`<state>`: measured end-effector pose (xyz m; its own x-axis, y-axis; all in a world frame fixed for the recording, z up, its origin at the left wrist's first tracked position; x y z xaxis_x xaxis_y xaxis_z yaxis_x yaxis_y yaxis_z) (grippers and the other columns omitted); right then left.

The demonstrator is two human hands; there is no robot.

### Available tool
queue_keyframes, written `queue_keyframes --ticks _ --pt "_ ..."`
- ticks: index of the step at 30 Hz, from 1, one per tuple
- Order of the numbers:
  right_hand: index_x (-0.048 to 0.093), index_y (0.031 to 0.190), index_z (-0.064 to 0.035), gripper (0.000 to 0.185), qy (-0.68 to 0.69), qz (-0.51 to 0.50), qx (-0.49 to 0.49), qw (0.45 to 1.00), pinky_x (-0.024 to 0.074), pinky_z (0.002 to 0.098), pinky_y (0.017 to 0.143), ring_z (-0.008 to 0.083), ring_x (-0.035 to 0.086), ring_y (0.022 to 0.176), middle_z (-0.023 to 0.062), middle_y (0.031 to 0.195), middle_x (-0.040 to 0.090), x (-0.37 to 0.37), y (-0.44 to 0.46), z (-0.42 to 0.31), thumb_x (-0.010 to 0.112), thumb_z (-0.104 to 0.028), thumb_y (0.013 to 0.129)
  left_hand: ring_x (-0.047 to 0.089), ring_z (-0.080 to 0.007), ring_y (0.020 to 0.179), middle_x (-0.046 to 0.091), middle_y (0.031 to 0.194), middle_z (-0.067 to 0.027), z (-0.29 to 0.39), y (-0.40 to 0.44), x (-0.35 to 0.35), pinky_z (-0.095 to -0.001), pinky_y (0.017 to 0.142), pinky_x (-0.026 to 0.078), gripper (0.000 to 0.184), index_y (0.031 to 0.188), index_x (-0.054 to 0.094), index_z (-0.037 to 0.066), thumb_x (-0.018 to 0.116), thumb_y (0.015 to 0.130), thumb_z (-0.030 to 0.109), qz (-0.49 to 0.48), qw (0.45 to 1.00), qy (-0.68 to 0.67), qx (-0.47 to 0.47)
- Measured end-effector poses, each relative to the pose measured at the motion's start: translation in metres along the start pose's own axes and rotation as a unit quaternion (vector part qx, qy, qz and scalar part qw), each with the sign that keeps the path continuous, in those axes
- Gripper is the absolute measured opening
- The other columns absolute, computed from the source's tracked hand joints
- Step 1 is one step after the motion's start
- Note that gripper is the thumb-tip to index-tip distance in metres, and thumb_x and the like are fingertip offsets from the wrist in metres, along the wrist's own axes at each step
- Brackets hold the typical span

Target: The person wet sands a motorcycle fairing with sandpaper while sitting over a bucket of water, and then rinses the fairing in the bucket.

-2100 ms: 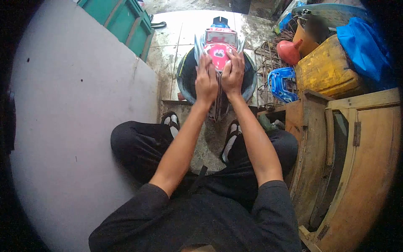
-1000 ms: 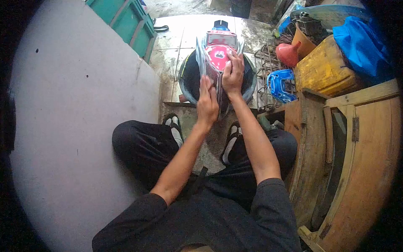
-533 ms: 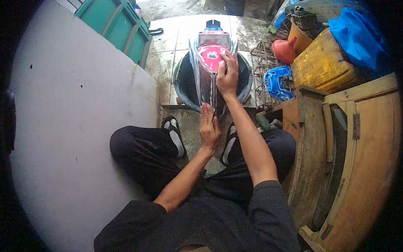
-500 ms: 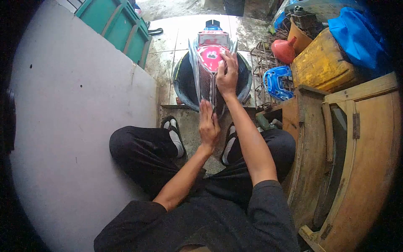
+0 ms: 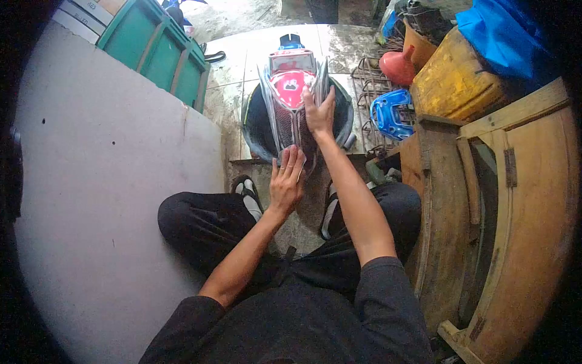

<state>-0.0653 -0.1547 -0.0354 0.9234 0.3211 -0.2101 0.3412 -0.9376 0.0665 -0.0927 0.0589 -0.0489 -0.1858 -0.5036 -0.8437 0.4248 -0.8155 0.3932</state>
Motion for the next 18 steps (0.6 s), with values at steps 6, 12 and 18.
queue_keyframes --ticks 6,12,18 --pt "0.039 0.147 -0.0007 0.093 -0.003 -0.03 0.057 0.998 0.0433 0.0469 0.102 0.047 0.056 0.124 0.0334 0.129 0.059 -0.008 -0.003 -0.01 0.057 -0.07 0.086 0.031 -0.0288 0.15 0.035 0.161 -0.0101 0.002 0.093 -0.023 -0.0601 0.116 0.025 0.055 0.153 0.041 0.008 0.052 0.101 0.022 0.028 0.999 0.004 -0.027" --pt "0.048 0.141 -0.0036 0.084 0.038 0.014 0.071 0.997 0.0458 0.0447 0.098 0.0429 0.062 0.115 0.0293 0.124 0.063 -0.006 0.005 0.008 0.055 -0.069 0.089 0.028 -0.0333 0.15 0.03 0.163 -0.014 0.01 0.071 -0.005 -0.0606 0.117 0.023 0.053 0.155 0.036 0.007 0.045 0.105 0.023 0.063 0.996 -0.036 -0.053" --pt "0.056 0.126 0.0021 0.078 0.047 0.053 0.097 0.993 0.0459 0.0438 0.096 0.0413 0.062 0.113 0.0294 0.119 0.064 -0.001 0.01 0.024 0.052 -0.069 0.092 0.026 -0.0343 0.151 0.028 0.163 -0.0152 0.014 0.015 0.008 -0.0588 0.118 0.021 0.054 0.157 0.033 0.007 0.042 0.106 0.025 0.027 0.995 -0.033 -0.086"
Point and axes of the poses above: each hand's wrist, its own y-axis towards the middle knuckle, its own x-axis out of the palm, z = x × y, the point moved 2 cm from there along y, towards the middle knuckle
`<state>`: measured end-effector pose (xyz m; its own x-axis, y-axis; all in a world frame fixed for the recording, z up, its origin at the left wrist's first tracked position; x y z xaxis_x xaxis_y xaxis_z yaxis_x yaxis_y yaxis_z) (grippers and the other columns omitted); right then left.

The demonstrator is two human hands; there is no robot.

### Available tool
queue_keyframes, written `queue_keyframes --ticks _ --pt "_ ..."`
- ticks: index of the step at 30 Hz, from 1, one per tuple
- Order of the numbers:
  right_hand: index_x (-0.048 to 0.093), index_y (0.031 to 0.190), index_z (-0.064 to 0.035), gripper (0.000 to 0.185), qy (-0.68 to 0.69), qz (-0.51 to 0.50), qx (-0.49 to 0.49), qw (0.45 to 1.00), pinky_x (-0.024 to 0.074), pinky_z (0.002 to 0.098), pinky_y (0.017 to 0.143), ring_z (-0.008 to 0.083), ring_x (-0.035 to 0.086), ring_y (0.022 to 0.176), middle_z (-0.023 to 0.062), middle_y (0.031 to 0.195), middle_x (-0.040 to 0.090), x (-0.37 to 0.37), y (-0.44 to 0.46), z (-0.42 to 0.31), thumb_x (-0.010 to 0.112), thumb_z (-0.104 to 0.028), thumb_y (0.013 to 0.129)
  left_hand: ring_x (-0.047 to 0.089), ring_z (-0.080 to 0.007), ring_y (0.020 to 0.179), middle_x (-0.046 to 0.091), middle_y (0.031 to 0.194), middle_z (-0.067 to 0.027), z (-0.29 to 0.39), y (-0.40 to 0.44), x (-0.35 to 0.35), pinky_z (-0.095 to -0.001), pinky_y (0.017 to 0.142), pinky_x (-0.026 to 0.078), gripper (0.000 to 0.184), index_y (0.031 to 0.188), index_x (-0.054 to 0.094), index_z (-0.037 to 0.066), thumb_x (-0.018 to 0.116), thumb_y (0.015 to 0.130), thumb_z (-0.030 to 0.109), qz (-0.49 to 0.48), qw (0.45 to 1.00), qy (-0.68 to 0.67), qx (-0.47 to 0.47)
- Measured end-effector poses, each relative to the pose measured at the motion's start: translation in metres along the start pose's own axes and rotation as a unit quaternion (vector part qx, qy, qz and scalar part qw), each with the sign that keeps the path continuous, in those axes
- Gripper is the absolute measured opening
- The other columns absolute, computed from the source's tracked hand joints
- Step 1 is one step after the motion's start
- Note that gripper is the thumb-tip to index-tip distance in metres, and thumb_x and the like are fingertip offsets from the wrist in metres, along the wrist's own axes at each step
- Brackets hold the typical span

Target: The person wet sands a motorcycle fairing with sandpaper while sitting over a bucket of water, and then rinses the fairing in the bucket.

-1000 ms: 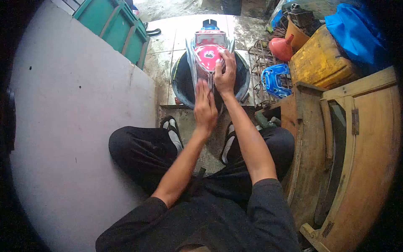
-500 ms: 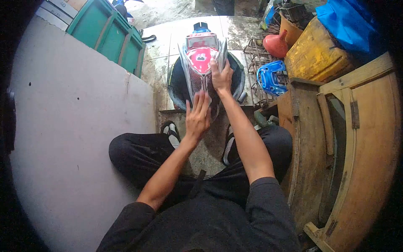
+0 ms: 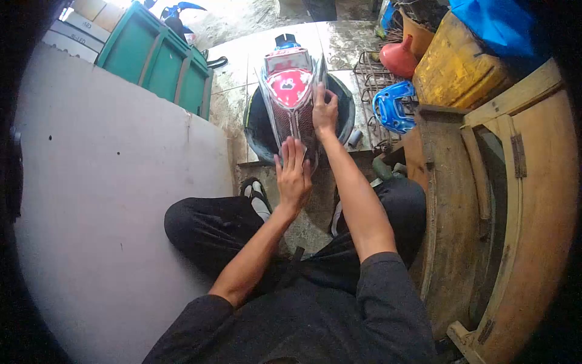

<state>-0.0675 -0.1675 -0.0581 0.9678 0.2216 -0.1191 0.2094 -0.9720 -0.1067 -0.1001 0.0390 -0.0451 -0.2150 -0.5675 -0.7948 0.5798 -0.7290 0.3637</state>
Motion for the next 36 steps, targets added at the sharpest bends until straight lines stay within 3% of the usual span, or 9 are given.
queue_keyframes --ticks 5,9,11,14,20,24,27,30,36 --pt "0.056 0.124 0.0034 0.082 -0.017 0.002 0.008 1.0 0.046 0.0439 0.096 0.0415 0.062 0.113 0.0297 0.115 0.065 -0.004 -0.004 -0.007 0.051 -0.072 0.091 0.026 -0.0328 0.151 0.029 0.164 -0.0106 0.012 0.09 -0.024 -0.0588 0.119 0.019 0.054 0.156 0.033 0.008 0.042 0.106 0.025 0.013 1.0 0.026 0.006" --pt "0.057 0.124 0.0032 0.082 -0.003 0.001 0.025 1.0 0.0456 0.0441 0.097 0.041 0.062 0.114 0.0297 0.117 0.065 -0.004 -0.008 -0.012 0.053 -0.072 0.09 0.026 -0.0312 0.151 0.031 0.163 -0.0088 0.007 0.068 -0.014 -0.0576 0.119 0.019 0.055 0.156 0.035 0.011 0.044 0.105 0.027 0.042 0.999 0.015 0.019" --pt "0.057 0.122 0.0034 0.08 -0.012 0.005 0.023 1.0 0.0449 0.0439 0.098 0.0407 0.061 0.115 0.0296 0.118 0.064 -0.005 -0.008 -0.014 0.054 -0.07 0.091 0.028 -0.0292 0.151 0.033 0.163 -0.0083 -0.002 0.02 0.001 -0.057 0.12 0.019 0.055 0.156 0.038 0.014 0.047 0.103 0.027 0.014 0.99 0.123 0.068" --pt "0.058 0.12 0.0046 0.078 0.012 0.009 0.016 1.0 0.0442 0.0435 0.099 0.0415 0.061 0.113 0.0292 0.117 0.064 -0.003 -0.008 -0.01 0.054 -0.068 0.092 0.029 -0.0275 0.151 0.034 0.162 -0.0073 -0.006 -0.003 0.001 -0.0565 0.12 0.017 0.055 0.154 0.04 0.013 0.048 0.102 0.027 -0.021 0.987 0.137 0.076" --pt "0.058 0.118 0.0041 0.077 0.008 0.001 0.003 1.0 0.0448 0.0432 0.098 0.0394 0.062 0.112 0.0282 0.116 0.065 -0.001 0.003 0.002 0.054 -0.068 0.092 0.03 -0.0319 0.149 0.035 0.161 -0.0098 0.021 0.109 -0.024 -0.0592 0.119 0.019 0.053 0.153 0.042 0.009 0.046 0.103 0.026 0.007 0.997 0.068 0.034" --pt "0.056 0.119 0.004 0.077 0.011 0.004 0.003 1.0 0.045 0.043 0.097 0.0385 0.062 0.11 0.0278 0.116 0.064 -0.001 0.0 -0.006 0.055 -0.068 0.092 0.028 -0.0343 0.15 0.033 0.162 -0.0105 0.018 0.081 -0.008 -0.0602 0.118 0.021 0.053 0.153 0.041 0.008 0.045 0.103 0.025 0.059 0.997 0.054 0.023" --pt "0.056 0.12 0.0022 0.076 0.032 0.008 0.007 0.999 0.0447 0.044 0.098 0.0404 0.062 0.112 0.0298 0.118 0.063 -0.004 -0.009 -0.009 0.054 -0.068 0.092 0.026 -0.0291 0.152 0.031 0.164 -0.0055 0.009 0.0 0.014 -0.0582 0.121 0.007 0.054 0.154 0.041 0.012 0.047 0.102 0.025 0.001 0.981 0.188 0.053" --pt "0.055 0.12 0.0042 0.076 0.007 0.013 0.009 1.0 0.0442 0.0454 0.098 0.0443 0.061 0.114 0.0314 0.118 0.063 -0.004 -0.01 -0.011 0.05 -0.067 0.094 0.026 -0.0274 0.152 0.031 0.164 -0.0035 0.008 -0.014 0.012 -0.0567 0.122 0.001 0.054 0.154 0.042 0.014 0.048 0.101 0.026 -0.007 0.98 0.189 0.054" --pt "0.055 0.121 0.006 0.076 -0.013 0.001 0.005 1.0 0.0447 0.0467 0.098 0.0461 0.06 0.115 0.0339 0.118 0.062 -0.002 0.002 0.002 0.05 -0.065 0.095 0.032 -0.0318 0.149 0.037 0.161 -0.0073 0.025 0.105 -0.01 -0.0606 0.119 0.016 0.053 0.151 0.046 0.011 0.049 0.101 0.027 0.051 0.986 0.157 0.015"
Point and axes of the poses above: each hand's wrist, its own y-axis towards the middle knuckle, its own x-axis out of the palm, z = x × y, the point moved 2 cm from there along y, towards the middle knuckle
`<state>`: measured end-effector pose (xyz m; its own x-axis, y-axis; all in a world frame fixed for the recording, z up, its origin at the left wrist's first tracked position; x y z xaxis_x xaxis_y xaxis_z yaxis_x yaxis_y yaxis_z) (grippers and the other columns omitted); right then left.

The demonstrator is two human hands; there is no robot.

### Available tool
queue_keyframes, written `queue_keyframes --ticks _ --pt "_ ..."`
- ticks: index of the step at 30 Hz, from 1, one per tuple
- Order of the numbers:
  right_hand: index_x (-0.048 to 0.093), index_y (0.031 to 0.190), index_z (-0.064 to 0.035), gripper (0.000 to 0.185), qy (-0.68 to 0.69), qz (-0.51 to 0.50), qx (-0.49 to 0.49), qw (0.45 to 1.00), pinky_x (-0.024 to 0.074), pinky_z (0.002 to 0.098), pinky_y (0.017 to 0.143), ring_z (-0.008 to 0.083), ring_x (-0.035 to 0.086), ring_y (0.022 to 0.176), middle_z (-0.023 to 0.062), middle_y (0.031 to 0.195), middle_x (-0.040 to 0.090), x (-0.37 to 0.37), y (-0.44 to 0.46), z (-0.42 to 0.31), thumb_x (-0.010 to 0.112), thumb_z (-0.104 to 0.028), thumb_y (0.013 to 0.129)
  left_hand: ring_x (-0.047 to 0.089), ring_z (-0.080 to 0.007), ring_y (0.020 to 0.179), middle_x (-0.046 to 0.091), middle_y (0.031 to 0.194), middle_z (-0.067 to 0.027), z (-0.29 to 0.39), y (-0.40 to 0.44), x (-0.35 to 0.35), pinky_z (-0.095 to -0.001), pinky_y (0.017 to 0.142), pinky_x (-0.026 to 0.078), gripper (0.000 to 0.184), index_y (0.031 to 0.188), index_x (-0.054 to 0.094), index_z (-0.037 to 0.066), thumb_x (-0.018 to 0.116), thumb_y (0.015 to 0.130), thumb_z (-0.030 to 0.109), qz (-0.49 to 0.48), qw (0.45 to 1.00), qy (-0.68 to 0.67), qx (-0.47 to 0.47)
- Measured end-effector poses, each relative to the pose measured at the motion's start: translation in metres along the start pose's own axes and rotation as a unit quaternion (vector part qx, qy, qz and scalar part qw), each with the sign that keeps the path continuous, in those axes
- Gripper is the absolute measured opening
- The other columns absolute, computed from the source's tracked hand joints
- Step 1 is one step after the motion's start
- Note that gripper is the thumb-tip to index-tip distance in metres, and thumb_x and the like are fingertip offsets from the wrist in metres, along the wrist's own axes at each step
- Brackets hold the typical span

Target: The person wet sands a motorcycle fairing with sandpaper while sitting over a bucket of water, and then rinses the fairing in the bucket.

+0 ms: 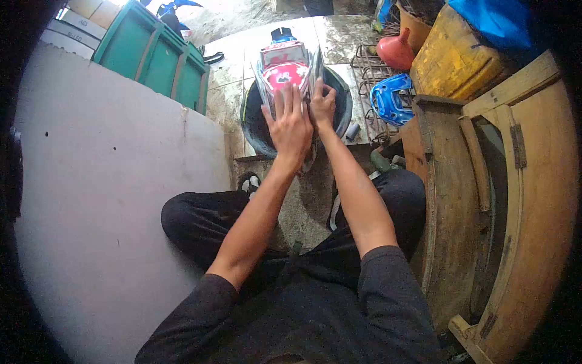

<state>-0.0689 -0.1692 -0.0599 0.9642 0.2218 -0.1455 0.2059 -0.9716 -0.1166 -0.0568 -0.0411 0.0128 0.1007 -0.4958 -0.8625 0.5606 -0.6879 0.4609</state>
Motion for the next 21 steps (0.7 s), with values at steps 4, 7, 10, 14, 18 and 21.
queue_keyframes --ticks 4,7,10,14,18,21 --pt "0.056 0.12 0.005 0.076 -0.001 0.008 0.005 1.0 0.0445 0.0475 0.098 0.0462 0.06 0.114 0.034 0.118 0.062 0.0 -0.002 -0.003 0.05 -0.066 0.094 0.033 -0.0352 0.148 0.037 0.161 -0.0082 0.0 0.0 -0.001 -0.0611 0.117 0.022 0.053 0.151 0.045 0.01 0.049 0.1 0.023 -0.003 1.0 -0.012 0.001" --pt "0.056 0.119 0.0048 0.072 0.017 0.019 -0.008 1.0 0.0446 0.0466 0.097 0.0446 0.061 0.113 0.0316 0.117 0.063 -0.001 -0.007 -0.006 0.049 -0.064 0.096 0.024 -0.0348 0.152 0.029 0.164 -0.0067 -0.003 -0.08 0.01 -0.0606 0.119 0.019 0.059 0.154 0.041 0.011 0.051 0.095 0.014 -0.042 0.998 0.007 0.056" --pt "0.055 0.118 0.0055 0.07 0.015 0.014 -0.002 1.0 0.0446 0.0467 0.097 0.0455 0.06 0.113 0.0322 0.114 0.064 -0.003 -0.014 -0.015 0.048 -0.061 0.098 0.018 -0.0337 0.154 0.025 0.166 -0.0059 -0.006 -0.141 0.017 -0.061 0.119 0.017 0.066 0.156 0.038 0.012 0.053 0.091 0.01 -0.064 0.995 0.037 0.067" --pt "0.054 0.118 0.0059 0.072 0.027 0.012 -0.021 0.999 0.0442 0.0469 0.097 0.047 0.06 0.113 0.0342 0.115 0.063 -0.003 -0.012 -0.015 0.047 -0.062 0.097 0.019 -0.0325 0.154 0.025 0.166 -0.0054 -0.004 -0.129 0.024 -0.061 0.12 0.014 0.06 0.156 0.037 0.013 0.049 0.098 0.018 -0.022 0.998 -0.053 0.005" --pt "0.052 0.123 0.0068 0.079 0.016 0.009 0.006 1.0 0.0432 0.0471 0.099 0.0464 0.058 0.117 0.0348 0.12 0.061 -0.003 -0.013 -0.016 0.047 -0.067 0.095 0.02 -0.0379 0.152 0.026 0.165 -0.0119 -0.009 -0.027 -0.002 -0.0618 0.119 0.016 0.054 0.156 0.036 0.009 0.044 0.105 0.027 -0.01 0.981 -0.172 -0.091" --pt "0.049 0.128 0.0062 0.081 -0.006 0.01 -0.013 1.0 0.0425 0.0472 0.1 0.0471 0.058 0.117 0.036 0.121 0.06 0.0 -0.004 -0.003 0.047 -0.067 0.095 0.022 -0.0406 0.151 0.027 0.164 -0.0141 -0.019 -0.007 -0.001 -0.0601 0.119 0.017 0.054 0.156 0.036 0.007 0.044 0.105 0.024 0.008 0.956 -0.24 -0.169"
Point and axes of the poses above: each hand's wrist, its own y-axis towards the middle knuckle, its own x-axis out of the palm, z = x × y, the point moved 2 cm from there along y, towards the middle knuckle
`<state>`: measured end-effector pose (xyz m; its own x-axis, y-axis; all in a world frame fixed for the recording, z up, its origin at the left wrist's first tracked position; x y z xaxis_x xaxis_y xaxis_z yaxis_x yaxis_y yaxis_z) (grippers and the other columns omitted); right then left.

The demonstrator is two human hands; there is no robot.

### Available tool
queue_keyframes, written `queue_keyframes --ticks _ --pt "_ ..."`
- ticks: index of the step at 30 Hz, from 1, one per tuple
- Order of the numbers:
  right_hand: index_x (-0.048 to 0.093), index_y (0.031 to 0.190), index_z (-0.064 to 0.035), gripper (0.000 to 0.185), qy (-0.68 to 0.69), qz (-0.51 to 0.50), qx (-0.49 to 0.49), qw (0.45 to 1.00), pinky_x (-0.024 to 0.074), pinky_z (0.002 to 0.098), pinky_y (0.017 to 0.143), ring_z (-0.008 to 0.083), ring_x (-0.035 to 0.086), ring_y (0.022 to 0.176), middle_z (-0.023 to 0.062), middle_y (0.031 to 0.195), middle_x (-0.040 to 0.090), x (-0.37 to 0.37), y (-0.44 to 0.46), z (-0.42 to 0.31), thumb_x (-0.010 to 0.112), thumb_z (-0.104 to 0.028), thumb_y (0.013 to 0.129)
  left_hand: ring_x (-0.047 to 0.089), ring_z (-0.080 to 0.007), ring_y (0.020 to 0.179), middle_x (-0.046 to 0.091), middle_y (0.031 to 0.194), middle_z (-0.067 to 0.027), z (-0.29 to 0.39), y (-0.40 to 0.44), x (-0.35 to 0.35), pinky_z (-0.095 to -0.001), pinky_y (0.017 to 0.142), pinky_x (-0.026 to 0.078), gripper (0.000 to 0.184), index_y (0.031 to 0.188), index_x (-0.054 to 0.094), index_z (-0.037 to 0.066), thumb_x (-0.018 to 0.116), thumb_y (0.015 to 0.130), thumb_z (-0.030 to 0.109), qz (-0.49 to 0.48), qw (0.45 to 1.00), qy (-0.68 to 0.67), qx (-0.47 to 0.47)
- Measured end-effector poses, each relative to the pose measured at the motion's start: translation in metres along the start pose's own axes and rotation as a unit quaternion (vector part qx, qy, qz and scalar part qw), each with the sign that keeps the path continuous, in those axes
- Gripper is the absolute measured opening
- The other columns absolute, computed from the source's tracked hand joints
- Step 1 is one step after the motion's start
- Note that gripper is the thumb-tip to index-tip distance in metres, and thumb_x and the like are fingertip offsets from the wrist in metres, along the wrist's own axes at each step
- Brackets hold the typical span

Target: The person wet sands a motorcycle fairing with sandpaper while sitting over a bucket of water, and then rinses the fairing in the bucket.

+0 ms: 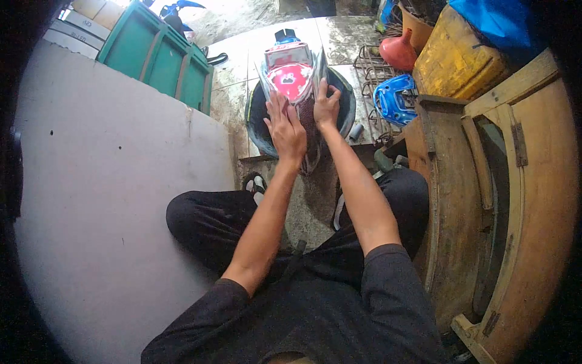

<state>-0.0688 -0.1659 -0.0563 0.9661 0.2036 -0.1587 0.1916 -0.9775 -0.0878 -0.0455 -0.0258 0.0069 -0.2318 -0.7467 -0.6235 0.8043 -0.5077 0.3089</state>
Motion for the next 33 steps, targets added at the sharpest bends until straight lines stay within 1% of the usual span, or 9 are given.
queue_keyframes --ticks 5,8,10,12,16,19,26,27,33 --pt "0.048 0.13 0.0049 0.081 0.0 -0.002 0.034 0.999 0.0415 0.0479 0.102 0.0474 0.057 0.118 0.0359 0.123 0.059 -0.004 -0.006 -0.008 0.046 -0.068 0.094 0.017 -0.0373 0.153 0.023 0.164 -0.0182 -0.043 -0.139 0.022 -0.0534 0.122 0.012 0.053 0.158 0.029 0.008 0.036 0.108 0.023 -0.002 0.999 -0.011 0.037" --pt "0.049 0.129 0.0047 0.081 0.001 -0.002 0.031 1.0 0.0413 0.0482 0.102 0.0472 0.057 0.119 0.0359 0.123 0.059 -0.004 -0.009 -0.011 0.046 -0.068 0.094 0.017 -0.036 0.153 0.024 0.164 -0.0181 -0.053 -0.167 0.02 -0.052 0.122 0.012 0.053 0.159 0.028 0.008 0.036 0.108 0.023 -0.031 0.999 -0.011 0.02" --pt "0.049 0.129 0.0049 0.081 0.002 -0.006 0.029 1.0 0.0415 0.0482 0.102 0.0471 0.057 0.119 0.0359 0.123 0.059 -0.004 -0.007 -0.011 0.046 -0.068 0.094 0.018 -0.036 0.153 0.025 0.164 -0.0179 -0.051 -0.151 0.021 -0.0536 0.122 0.014 0.054 0.158 0.03 0.007 0.037 0.107 0.023 -0.016 1.0 -0.011 0.022" --pt "0.055 0.121 0.0063 0.079 -0.011 0.023 0.022 0.999 0.0428 0.0422 0.099 0.0384 0.06 0.112 0.0266 0.118 0.063 -0.003 -0.008 -0.007 0.048 -0.068 0.095 0.021 -0.0367 0.152 0.027 0.163 -0.0189 -0.044 -0.108 0.011 -0.0539 0.121 0.017 0.053 0.156 0.032 0.004 0.038 0.107 0.022 0.013 0.998 -0.05 0.022" --pt "0.051 0.123 0.0066 0.077 -0.019 0.005 0.009 1.0 0.0427 0.0475 0.099 0.0463 0.058 0.115 0.0334 0.119 0.061 -0.005 -0.009 -0.012 0.045 -0.066 0.097 0.022 -0.0365 0.152 0.024 0.162 -0.0245 -0.025 -0.014 -0.001 -0.0467 0.122 0.016 0.053 0.154 0.03 -0.005 0.036 0.108 0.021 0.008 0.995 -0.093 0.02" --pt "0.052 0.121 0.0067 0.075 -0.012 0.01 0.0 1.0 0.0431 0.0462 0.098 0.0442 0.059 0.113 0.032 0.118 0.061 -0.002 -0.009 -0.009 0.045 -0.064 0.098 0.025 -0.0401 0.15 0.029 0.158 -0.0283 -0.022 -0.031 0.001 -0.0478 0.122 0.02 0.051 0.152 0.034 -0.005 0.039 0.107 0.018 0.064 0.985 -0.152 0.044" --pt "0.053 0.123 0.0056 0.076 -0.006 0.001 0.005 1.0 0.0422 0.046 0.1 0.0466 0.059 0.115 0.0337 0.118 0.061 -0.003 -0.005 -0.01 0.044 -0.065 0.097 0.019 -0.0423 0.151 0.019 0.163 -0.0273 -0.073 -0.175 0.033 -0.0462 0.122 0.02 0.054 0.155 0.027 -0.004 0.037 0.108 0.021 0.016 0.995 -0.096 0.037" --pt "0.053 0.123 0.0055 0.075 -0.011 0.005 0.011 1.0 0.0421 0.0463 0.1 0.047 0.058 0.115 0.0342 0.119 0.061 -0.004 -0.006 -0.015 0.044 -0.065 0.097 0.024 -0.0426 0.15 0.026 0.16 -0.0286 -0.063 -0.164 0.033 -0.0466 0.121 0.023 0.052 0.153 0.033 -0.003 0.041 0.106 0.017 0.061 0.992 -0.107 0.019" --pt "0.055 0.12 0.0055 0.074 -0.009 0.018 0.002 1.0 0.0429 0.0462 0.099 0.0467 0.058 0.115 0.0338 0.117 0.061 -0.002 -0.006 -0.006 0.045 -0.064 0.097 0.028 -0.0415 0.148 0.029 0.16 -0.0255 -0.022 -0.043 0.004 -0.0469 0.121 0.024 0.052 0.153 0.034 -0.004 0.043 0.105 0.016 0.064 0.993 -0.073 0.07"
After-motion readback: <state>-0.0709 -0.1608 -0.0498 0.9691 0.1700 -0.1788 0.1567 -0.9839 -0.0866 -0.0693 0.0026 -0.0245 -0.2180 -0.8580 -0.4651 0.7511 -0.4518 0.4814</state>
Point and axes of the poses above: each hand's wrist, its own y-axis towards the middle knuckle, its own x-axis out of the palm, z = x × y, the point moved 2 cm from there along y, towards the middle knuckle
